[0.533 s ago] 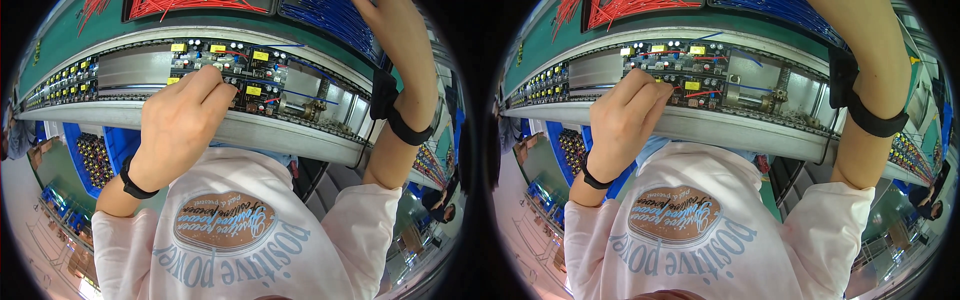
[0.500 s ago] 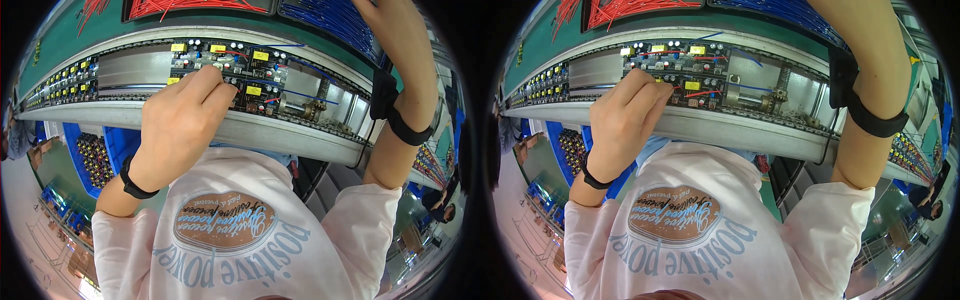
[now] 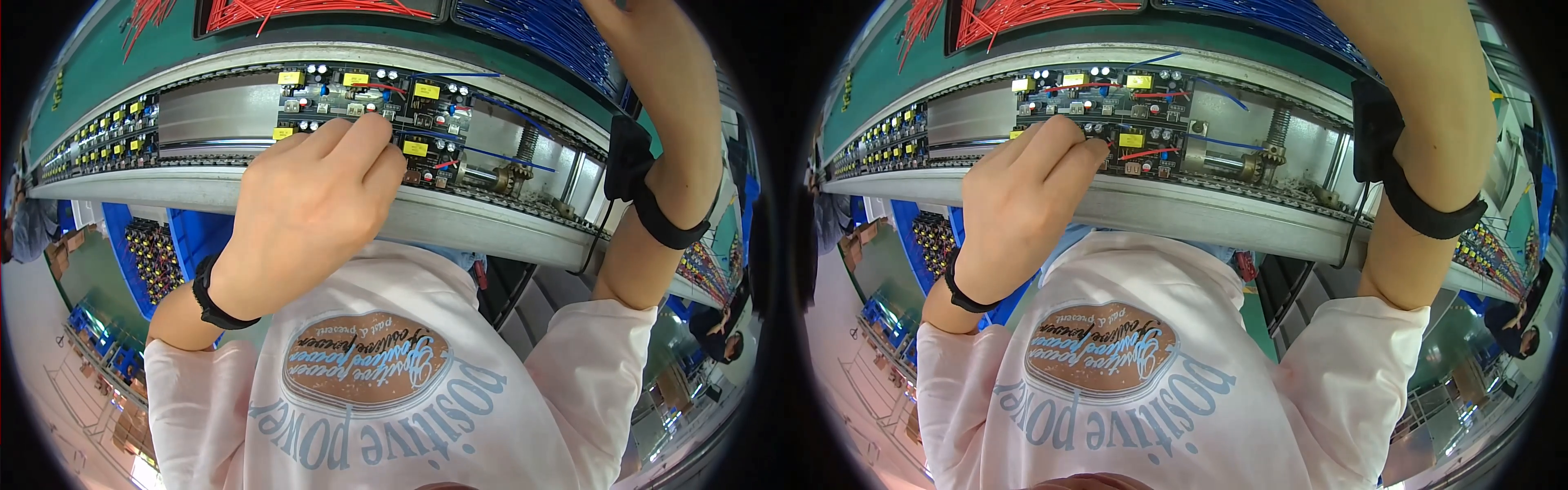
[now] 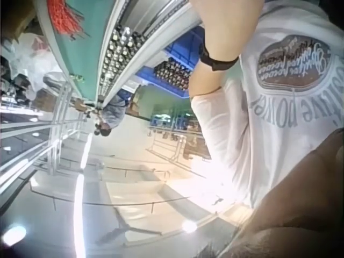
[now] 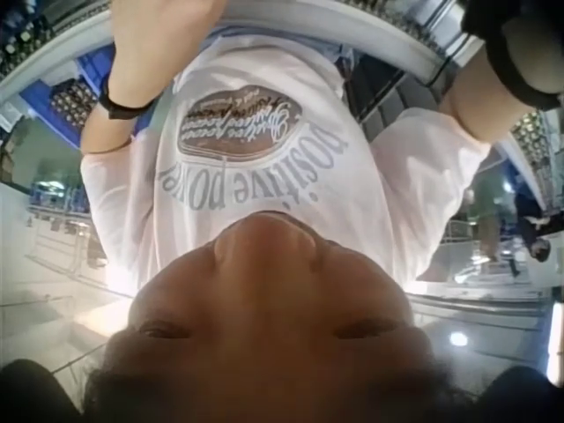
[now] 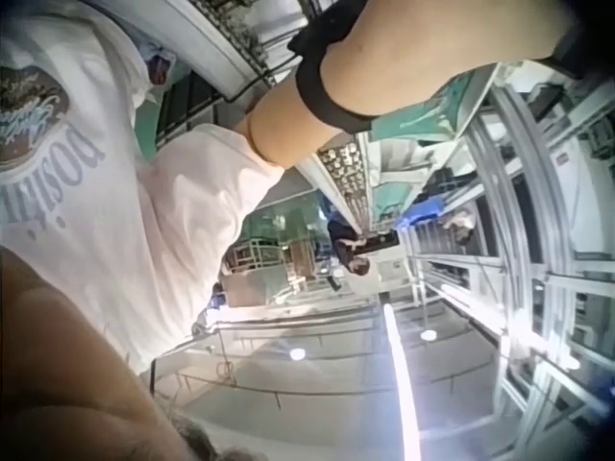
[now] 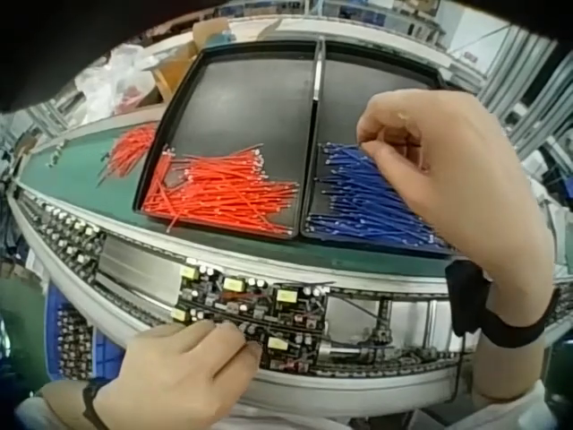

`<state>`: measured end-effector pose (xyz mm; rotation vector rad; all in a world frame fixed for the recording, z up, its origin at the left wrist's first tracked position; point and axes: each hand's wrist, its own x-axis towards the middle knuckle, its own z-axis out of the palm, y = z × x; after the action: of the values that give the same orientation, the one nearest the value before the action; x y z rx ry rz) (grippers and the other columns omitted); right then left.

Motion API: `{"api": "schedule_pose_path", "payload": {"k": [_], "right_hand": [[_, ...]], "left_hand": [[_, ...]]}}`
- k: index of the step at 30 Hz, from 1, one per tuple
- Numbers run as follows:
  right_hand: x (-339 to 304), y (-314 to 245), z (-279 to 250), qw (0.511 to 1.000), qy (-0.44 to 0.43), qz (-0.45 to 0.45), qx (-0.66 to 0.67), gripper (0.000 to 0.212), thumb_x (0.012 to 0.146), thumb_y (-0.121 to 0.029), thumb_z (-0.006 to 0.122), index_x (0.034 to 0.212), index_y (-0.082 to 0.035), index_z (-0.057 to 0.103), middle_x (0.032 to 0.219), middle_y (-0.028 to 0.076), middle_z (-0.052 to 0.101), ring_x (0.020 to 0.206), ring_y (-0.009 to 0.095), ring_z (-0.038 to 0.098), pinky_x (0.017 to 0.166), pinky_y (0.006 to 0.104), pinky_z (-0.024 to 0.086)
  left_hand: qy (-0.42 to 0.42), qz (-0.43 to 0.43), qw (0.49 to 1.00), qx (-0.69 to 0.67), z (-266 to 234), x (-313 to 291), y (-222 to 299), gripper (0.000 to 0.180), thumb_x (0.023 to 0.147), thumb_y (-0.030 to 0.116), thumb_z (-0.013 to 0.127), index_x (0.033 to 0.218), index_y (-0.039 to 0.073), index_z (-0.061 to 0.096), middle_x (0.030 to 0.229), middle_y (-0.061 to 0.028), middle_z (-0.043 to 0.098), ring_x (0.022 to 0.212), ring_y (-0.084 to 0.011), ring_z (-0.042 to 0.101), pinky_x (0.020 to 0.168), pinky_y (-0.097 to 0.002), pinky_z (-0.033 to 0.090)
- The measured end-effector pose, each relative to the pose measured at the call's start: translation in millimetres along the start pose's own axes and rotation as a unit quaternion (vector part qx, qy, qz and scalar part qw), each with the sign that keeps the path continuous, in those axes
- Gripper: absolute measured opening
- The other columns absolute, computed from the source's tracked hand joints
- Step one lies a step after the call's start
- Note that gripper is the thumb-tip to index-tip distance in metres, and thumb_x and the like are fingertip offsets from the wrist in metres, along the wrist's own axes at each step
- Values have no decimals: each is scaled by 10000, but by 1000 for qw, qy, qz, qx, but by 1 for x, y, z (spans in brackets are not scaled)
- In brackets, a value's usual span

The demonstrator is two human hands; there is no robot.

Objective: Manually inserting and connecting colored wires onto printed circuit boards on an assembly line.

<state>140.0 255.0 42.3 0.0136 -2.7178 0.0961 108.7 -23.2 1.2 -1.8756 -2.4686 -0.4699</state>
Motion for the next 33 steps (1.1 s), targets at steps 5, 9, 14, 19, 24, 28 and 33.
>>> {"api": "schedule_pose_path", "payload": {"k": [5, 9, 14, 19, 24, 28, 33], "right_hand": [[6, -15, -9, 998, -40, 40, -6, 65, 867, -11, 694, 906, 26, 657, 735, 122, 612, 648, 250, 595, 603, 364, 463], [6, -27, -10, 1000, -28, 2, 9, 58, 857, -11, 693, 898, 14, 661, 749, 113, 608, 669, 248, 594, 621, 363, 463], [1, -40, -7, 999, -19, -45, 21, 53, 845, -11, 693, 889, -1, 666, 767, 102, 603, 695, 245, 593, 643, 363, 462], [-1, -52, -8, 996, -20, -90, 20, 52, 832, -11, 692, 879, -15, 671, 784, 90, 598, 722, 243, 593, 665, 362, 461], [20, -73, -16, 975, -167, -125, 81, 43, 799, -47, 687, 837, -61, 672, 832, 65, 576, 830, 240, 586, 762, 355, 442], [27, -74, 6, 954, -200, -199, 99, 24, 804, -88, 677, 822, -71, 674, 869, 58, 589, 893, 234, 589, 821, 339, 421], [31, -74, 23, 946, -209, -231, 88, 49, 815, -98, 666, 840, -63, 689, 883, 61, 607, 931, 234, 598, 848, 351, 423]], "left_hand": [[-28, 9, 999, 13, 0, 3, 1, 230, 738, 103, 697, 965, 66, 694, 873, -47, 560, 745, -203, 642, 597, -334, 506], [-39, 8, 999, 12, 0, 5, 2, 237, 773, 124, 733, 1001, 70, 703, 914, -38, 606, 764, -213, 648, 622, -339, 520], [4, -32, 994, -109, -17, 1, -24, 271, 824, 120, 770, 1081, 58, 708, 964, -50, 658, 805, -220, 660, 646, -336, 533], [99, -89, 988, 78, -32, 7, -81, 262, 882, 5, 756, 1142, 16, 728, 913, -80, 718, 765, -168, 677, 690, -281, 528], [55, -100, 991, 68, -37, 33, -90, 99, 868, 1, 736, 960, 34, 728, 978, -91, 689, 823, -249, 698, 684, -347, 539], [58, -37, 996, 58, -35, 24, -103, 203, 802, -34, 724, 988, 45, 727, 968, -120, 642, 834, -318, 673, 703, -375, 546], [136, -42, 990, -4, -35, 16, -102, 211, 848, -34, 727, 1050, 26, 734, 953, -106, 690, 800, -242, 674, 698, -321, 530]]}}
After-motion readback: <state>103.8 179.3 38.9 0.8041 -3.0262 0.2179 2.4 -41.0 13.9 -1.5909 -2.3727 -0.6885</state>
